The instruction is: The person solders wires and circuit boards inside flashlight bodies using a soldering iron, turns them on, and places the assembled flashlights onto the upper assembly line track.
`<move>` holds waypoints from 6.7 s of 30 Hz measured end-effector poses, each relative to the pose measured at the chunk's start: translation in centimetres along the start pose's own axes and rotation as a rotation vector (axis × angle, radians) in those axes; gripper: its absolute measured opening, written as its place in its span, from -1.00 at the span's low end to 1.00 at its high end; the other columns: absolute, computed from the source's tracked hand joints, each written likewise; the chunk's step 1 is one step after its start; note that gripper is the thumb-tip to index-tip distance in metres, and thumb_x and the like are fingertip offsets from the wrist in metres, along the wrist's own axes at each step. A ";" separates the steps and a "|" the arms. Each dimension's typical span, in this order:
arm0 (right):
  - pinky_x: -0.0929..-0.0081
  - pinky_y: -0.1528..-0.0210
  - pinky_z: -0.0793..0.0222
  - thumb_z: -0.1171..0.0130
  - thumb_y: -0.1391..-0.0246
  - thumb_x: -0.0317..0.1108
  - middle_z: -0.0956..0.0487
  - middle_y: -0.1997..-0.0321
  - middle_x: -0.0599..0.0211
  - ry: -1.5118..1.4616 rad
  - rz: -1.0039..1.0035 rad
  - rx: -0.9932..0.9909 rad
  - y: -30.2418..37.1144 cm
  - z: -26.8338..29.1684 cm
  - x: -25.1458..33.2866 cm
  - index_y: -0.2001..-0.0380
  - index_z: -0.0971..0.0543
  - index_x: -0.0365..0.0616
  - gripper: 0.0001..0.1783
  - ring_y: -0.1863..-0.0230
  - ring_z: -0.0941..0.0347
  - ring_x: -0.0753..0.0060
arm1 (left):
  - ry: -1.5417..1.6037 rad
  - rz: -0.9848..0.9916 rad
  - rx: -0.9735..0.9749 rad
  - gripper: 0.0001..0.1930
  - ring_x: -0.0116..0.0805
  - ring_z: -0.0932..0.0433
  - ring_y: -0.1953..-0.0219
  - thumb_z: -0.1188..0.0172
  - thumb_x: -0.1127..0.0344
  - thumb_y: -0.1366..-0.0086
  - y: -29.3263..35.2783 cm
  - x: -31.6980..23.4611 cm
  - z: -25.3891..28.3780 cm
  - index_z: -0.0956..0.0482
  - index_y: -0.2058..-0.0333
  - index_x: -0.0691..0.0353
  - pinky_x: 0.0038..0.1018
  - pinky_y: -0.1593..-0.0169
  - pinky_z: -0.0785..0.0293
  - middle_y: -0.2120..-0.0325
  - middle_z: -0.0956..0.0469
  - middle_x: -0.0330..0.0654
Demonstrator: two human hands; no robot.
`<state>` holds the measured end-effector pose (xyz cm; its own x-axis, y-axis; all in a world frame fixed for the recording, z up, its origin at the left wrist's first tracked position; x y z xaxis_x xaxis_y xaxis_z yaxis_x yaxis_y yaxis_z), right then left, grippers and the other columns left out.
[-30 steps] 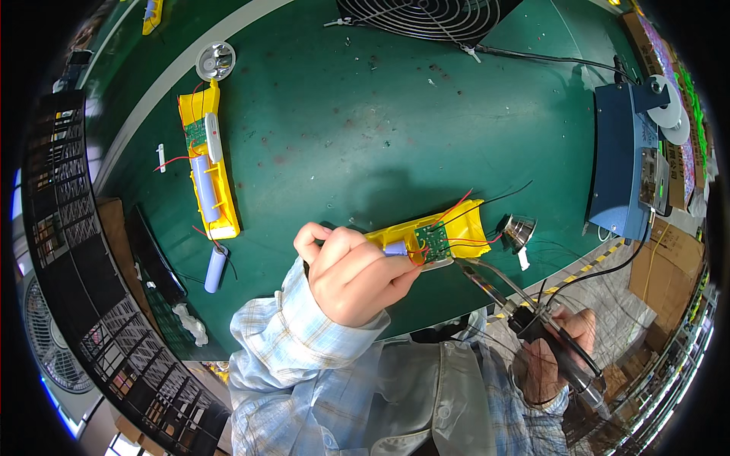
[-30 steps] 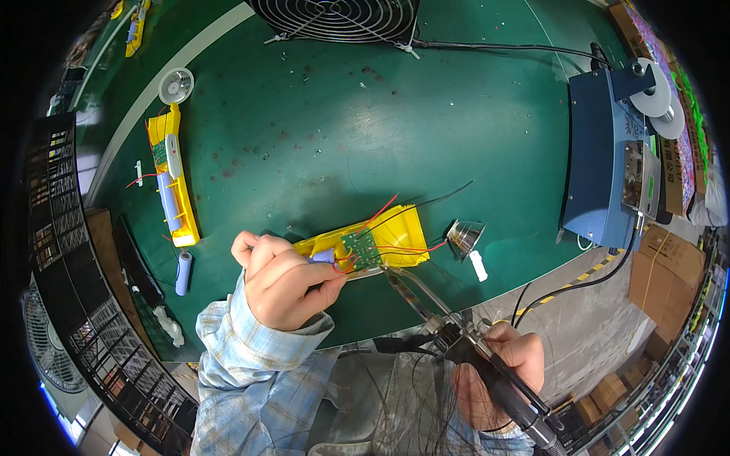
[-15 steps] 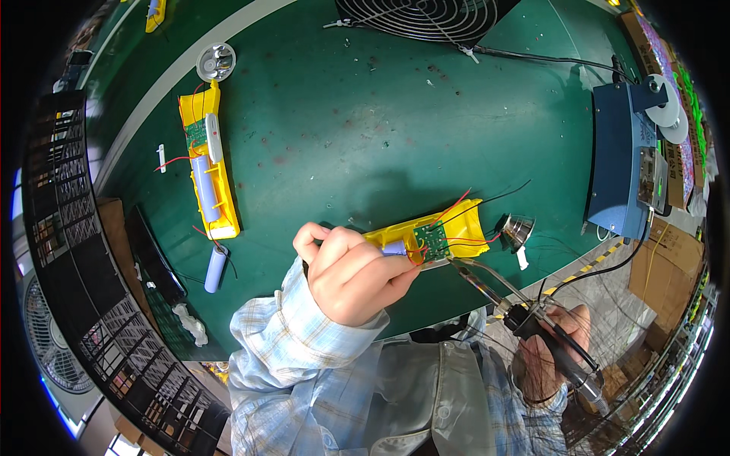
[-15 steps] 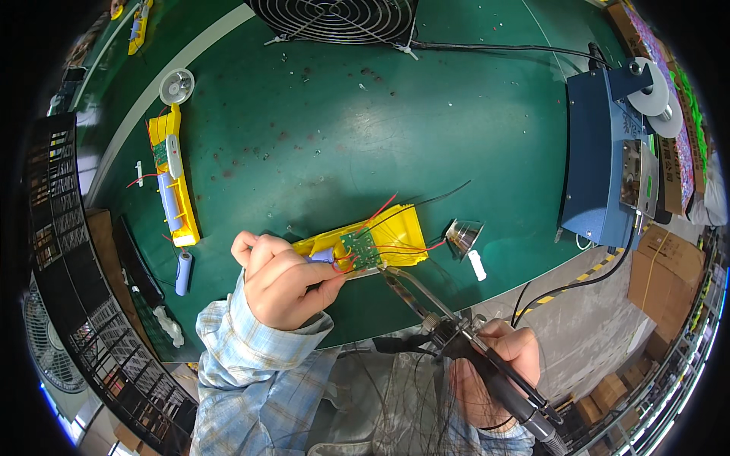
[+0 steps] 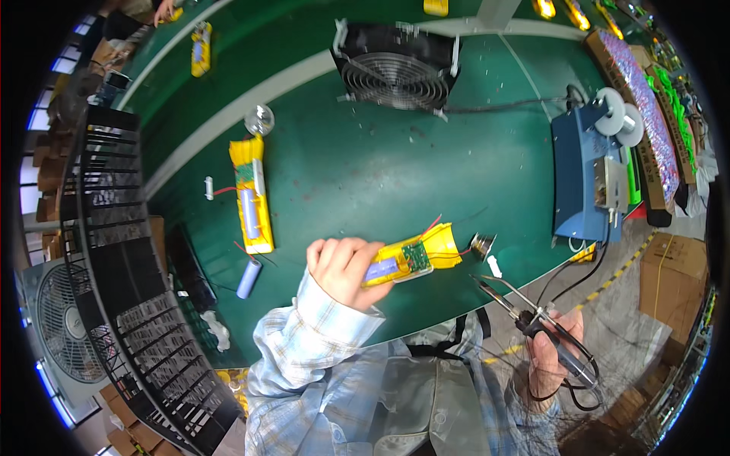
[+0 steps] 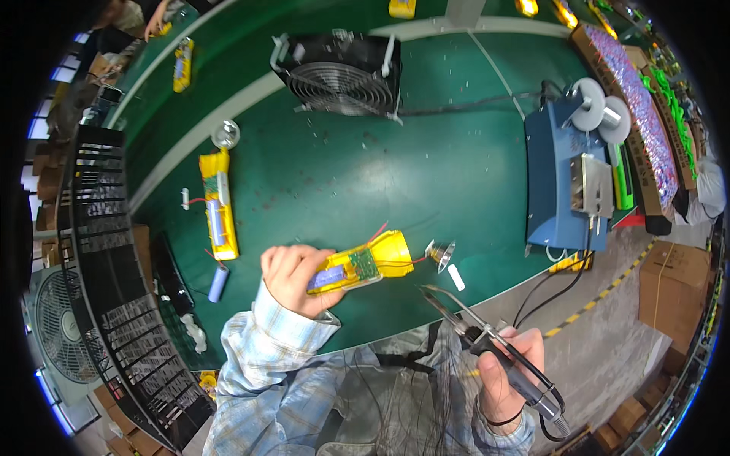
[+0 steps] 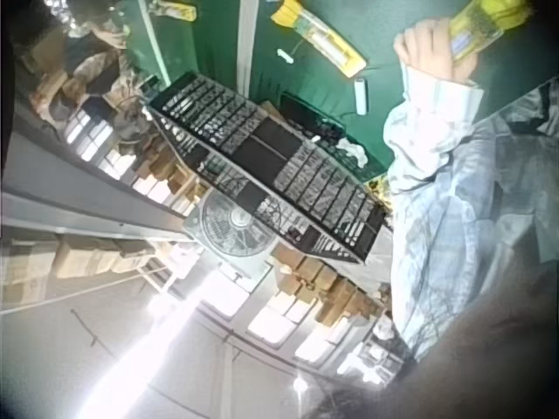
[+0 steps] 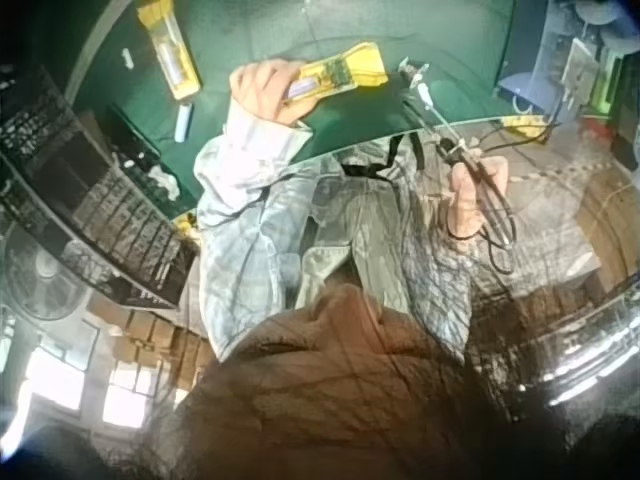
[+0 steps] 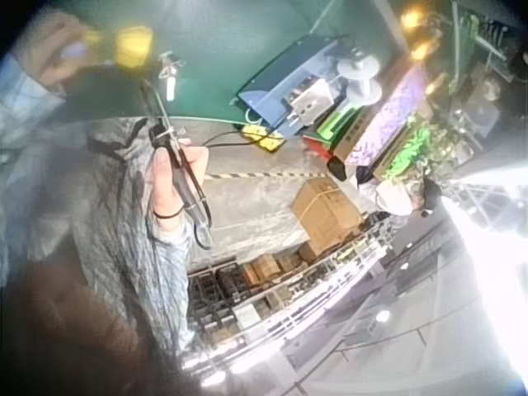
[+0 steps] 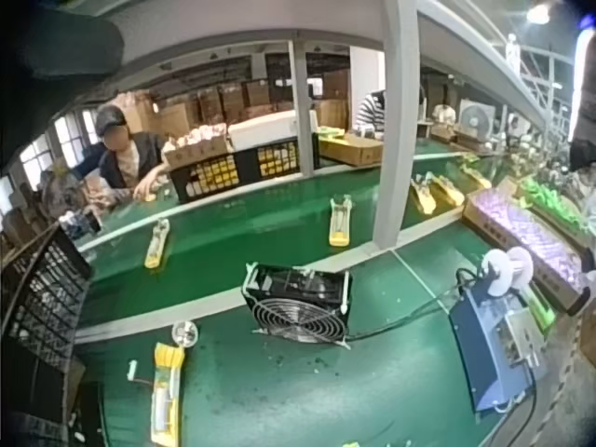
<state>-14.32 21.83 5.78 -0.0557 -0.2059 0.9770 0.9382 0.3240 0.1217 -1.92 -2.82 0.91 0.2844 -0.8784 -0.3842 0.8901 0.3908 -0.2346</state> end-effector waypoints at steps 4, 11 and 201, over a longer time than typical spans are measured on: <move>0.79 0.73 0.13 -0.16 0.17 -0.28 -0.20 0.62 0.44 -0.150 -0.062 -0.084 -0.7 2.5 1.4 0.53 -0.16 -0.09 -0.65 0.72 -0.04 0.74 | 0.104 0.037 -0.176 -0.53 -0.28 -0.37 0.46 -0.37 0.14 0.33 -2.1 -0.5 5.5 -0.52 0.36 0.17 -0.43 0.26 -0.19 0.55 -0.41 -0.25; 0.83 0.72 0.06 -0.09 0.15 -0.35 -0.21 0.62 0.49 -0.267 -0.052 -0.199 -1.8 5.1 0.9 0.55 -0.13 -0.06 -0.70 0.71 -0.04 0.75 | 0.038 0.121 -0.418 -0.51 -0.24 -0.48 0.42 -0.36 0.11 0.19 -16.7 7.6 12.8 -0.49 0.30 0.30 -0.44 0.32 -0.40 0.47 -0.47 -0.09; 0.62 0.51 -0.19 -0.30 0.24 -0.10 -0.30 0.54 0.27 0.416 -0.036 0.551 0.4 -3.7 -4.4 0.39 -0.18 -0.27 -0.40 0.53 -0.22 0.53 | 0.389 -0.073 -0.186 -0.74 -0.44 -0.26 0.67 -0.33 0.53 0.31 1.0 -1.1 -1.3 -0.52 0.53 0.26 -0.51 0.46 -0.23 0.68 -0.37 -0.34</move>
<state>-12.40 19.47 0.90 0.1561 -0.5268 0.8355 0.6218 0.7097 0.3313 -1.77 -1.15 -0.06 0.0363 -0.7502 -0.6602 0.8131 0.4062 -0.4170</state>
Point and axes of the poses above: each hand's wrist, its own y-axis away from the middle knuckle, its own z-axis out of the back of the hand, x = y × z, the point moved 5 cm from there along -y, towards the middle knuckle
